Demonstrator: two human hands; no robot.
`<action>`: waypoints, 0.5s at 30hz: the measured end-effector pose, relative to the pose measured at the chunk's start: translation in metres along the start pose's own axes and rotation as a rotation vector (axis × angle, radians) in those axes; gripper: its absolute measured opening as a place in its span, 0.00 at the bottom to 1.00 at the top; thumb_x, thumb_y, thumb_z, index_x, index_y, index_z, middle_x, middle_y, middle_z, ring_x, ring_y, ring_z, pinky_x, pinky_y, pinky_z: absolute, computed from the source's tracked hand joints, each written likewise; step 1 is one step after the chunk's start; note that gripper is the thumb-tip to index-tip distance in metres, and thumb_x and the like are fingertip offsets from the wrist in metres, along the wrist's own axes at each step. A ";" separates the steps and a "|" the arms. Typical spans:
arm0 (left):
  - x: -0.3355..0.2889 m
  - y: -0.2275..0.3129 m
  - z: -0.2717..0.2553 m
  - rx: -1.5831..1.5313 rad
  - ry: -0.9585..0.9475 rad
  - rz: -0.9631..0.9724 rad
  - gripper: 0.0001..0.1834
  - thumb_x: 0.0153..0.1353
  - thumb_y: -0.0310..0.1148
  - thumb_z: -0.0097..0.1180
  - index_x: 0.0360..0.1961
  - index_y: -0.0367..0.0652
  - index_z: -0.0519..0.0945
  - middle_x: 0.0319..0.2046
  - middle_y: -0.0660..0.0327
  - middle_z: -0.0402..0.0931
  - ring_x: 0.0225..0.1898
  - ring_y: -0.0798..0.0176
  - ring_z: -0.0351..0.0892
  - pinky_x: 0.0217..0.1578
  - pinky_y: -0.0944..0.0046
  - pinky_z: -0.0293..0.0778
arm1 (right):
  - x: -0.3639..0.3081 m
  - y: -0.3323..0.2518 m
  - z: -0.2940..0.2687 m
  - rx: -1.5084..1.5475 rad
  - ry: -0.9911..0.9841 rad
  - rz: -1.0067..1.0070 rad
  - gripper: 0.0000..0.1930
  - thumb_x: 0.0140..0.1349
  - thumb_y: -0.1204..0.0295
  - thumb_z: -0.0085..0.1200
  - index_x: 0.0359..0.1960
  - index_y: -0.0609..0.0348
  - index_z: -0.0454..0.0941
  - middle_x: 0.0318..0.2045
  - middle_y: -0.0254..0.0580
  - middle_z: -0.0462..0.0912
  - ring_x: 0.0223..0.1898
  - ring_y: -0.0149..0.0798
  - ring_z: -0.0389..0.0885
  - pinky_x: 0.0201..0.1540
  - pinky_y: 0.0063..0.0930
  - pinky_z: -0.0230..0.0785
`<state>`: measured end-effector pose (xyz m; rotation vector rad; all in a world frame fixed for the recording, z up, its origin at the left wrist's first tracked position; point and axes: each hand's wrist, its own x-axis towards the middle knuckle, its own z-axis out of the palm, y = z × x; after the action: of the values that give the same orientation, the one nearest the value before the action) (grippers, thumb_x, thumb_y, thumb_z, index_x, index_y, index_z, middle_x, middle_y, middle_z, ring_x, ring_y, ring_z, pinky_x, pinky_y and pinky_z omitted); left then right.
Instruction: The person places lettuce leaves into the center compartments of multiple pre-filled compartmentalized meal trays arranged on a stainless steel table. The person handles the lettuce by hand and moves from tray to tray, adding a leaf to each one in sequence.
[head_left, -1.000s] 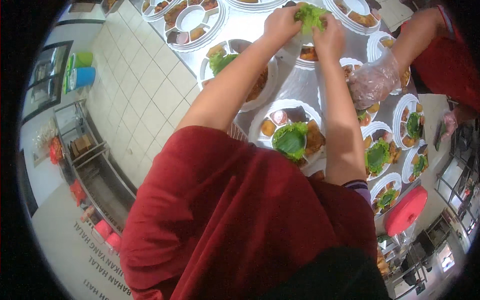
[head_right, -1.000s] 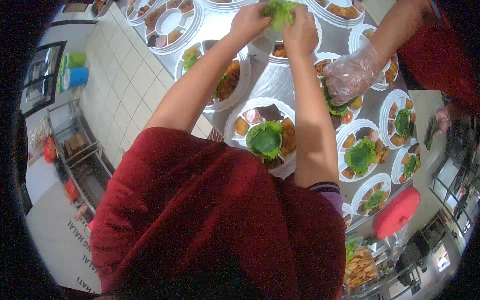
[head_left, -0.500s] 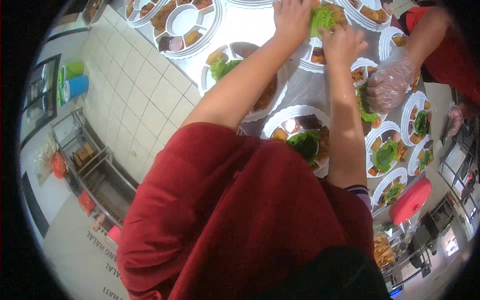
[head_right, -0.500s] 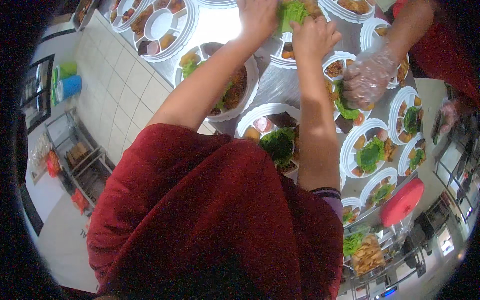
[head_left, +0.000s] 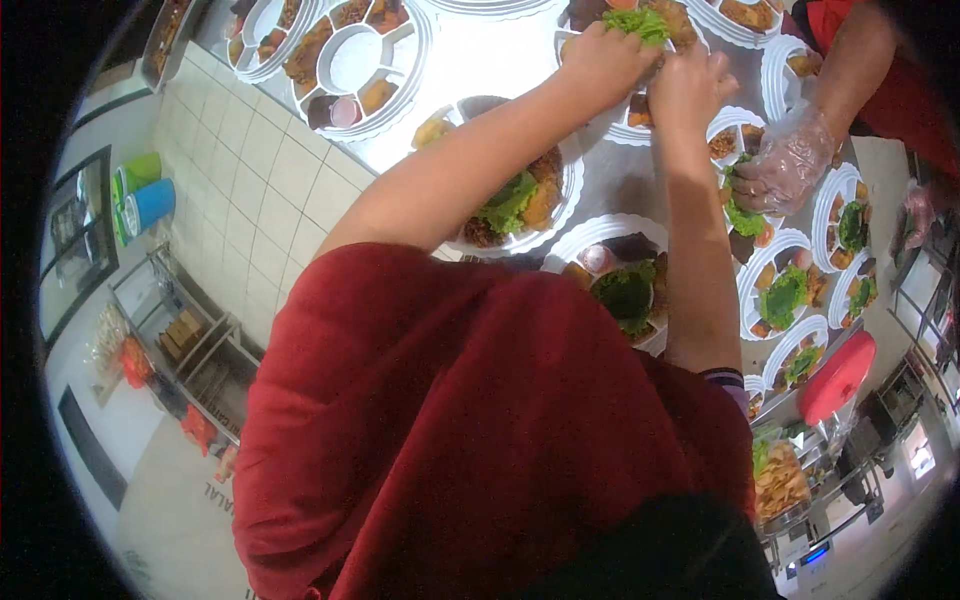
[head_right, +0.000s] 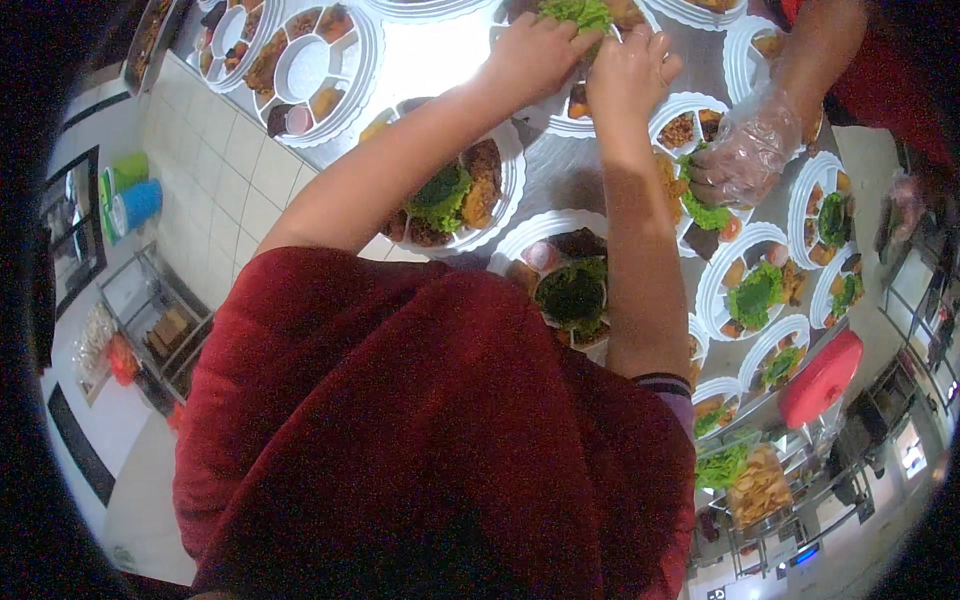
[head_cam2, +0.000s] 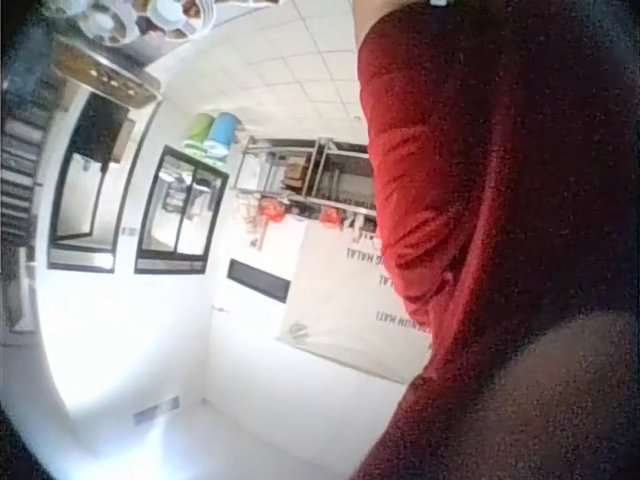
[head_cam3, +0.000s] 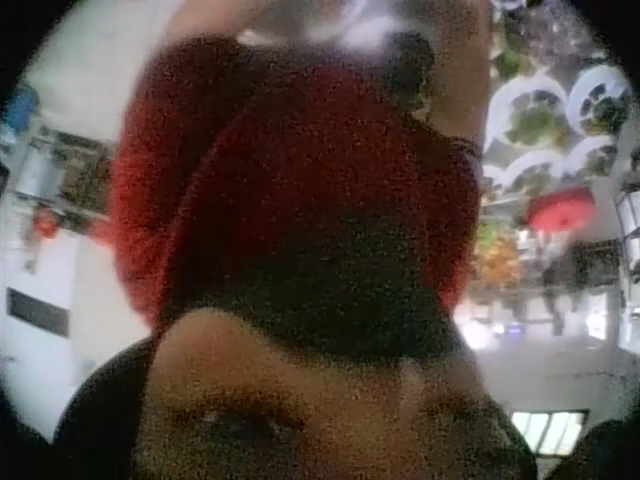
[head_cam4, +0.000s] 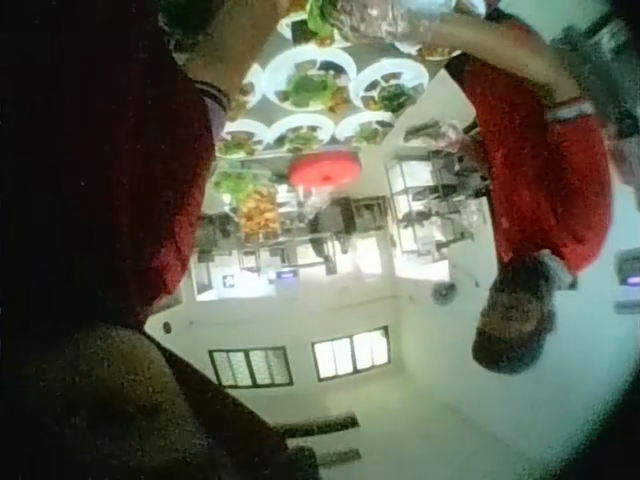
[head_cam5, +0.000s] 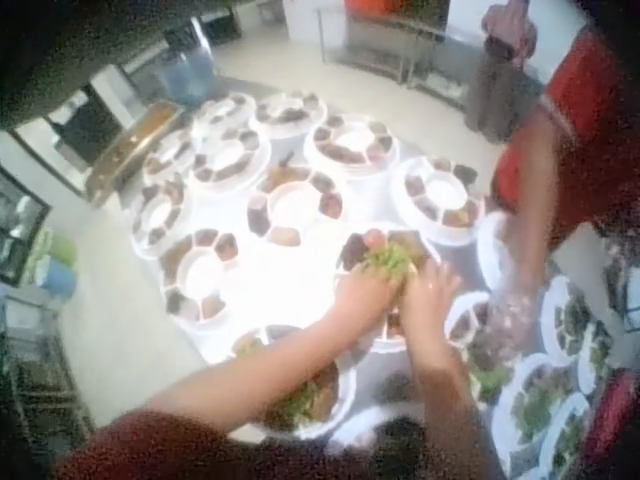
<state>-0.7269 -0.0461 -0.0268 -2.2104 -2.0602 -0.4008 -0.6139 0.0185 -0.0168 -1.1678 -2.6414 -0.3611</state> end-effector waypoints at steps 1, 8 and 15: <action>-0.001 0.001 0.000 -0.022 0.005 -0.019 0.17 0.48 0.32 0.49 0.42 0.47 0.71 0.27 0.61 0.74 0.32 0.58 0.75 0.32 0.59 0.68 | -0.001 -0.001 -0.005 -0.049 -0.036 0.004 0.07 0.45 0.73 0.50 0.23 0.52 0.81 0.32 0.37 0.75 0.40 0.42 0.66 0.38 0.40 0.52; 0.000 -0.001 0.000 -0.057 -0.092 -0.065 0.11 0.50 0.32 0.48 0.37 0.46 0.71 0.27 0.58 0.77 0.30 0.60 0.78 0.32 0.60 0.67 | 0.002 -0.002 -0.012 0.059 0.009 -0.035 0.08 0.45 0.71 0.50 0.27 0.48 0.81 0.35 0.37 0.75 0.42 0.44 0.66 0.42 0.45 0.53; 0.007 -0.002 -0.015 0.030 -0.176 -0.100 0.08 0.54 0.32 0.43 0.33 0.42 0.72 0.26 0.55 0.75 0.32 0.54 0.75 0.51 0.40 0.55 | -0.003 0.000 -0.020 -0.141 -0.153 -0.090 0.11 0.45 0.70 0.50 0.32 0.50 0.80 0.37 0.40 0.74 0.43 0.45 0.66 0.44 0.48 0.53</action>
<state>-0.7308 -0.0432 -0.0110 -2.2044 -2.2547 -0.1870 -0.6094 0.0100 0.0012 -1.1627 -2.8491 -0.5012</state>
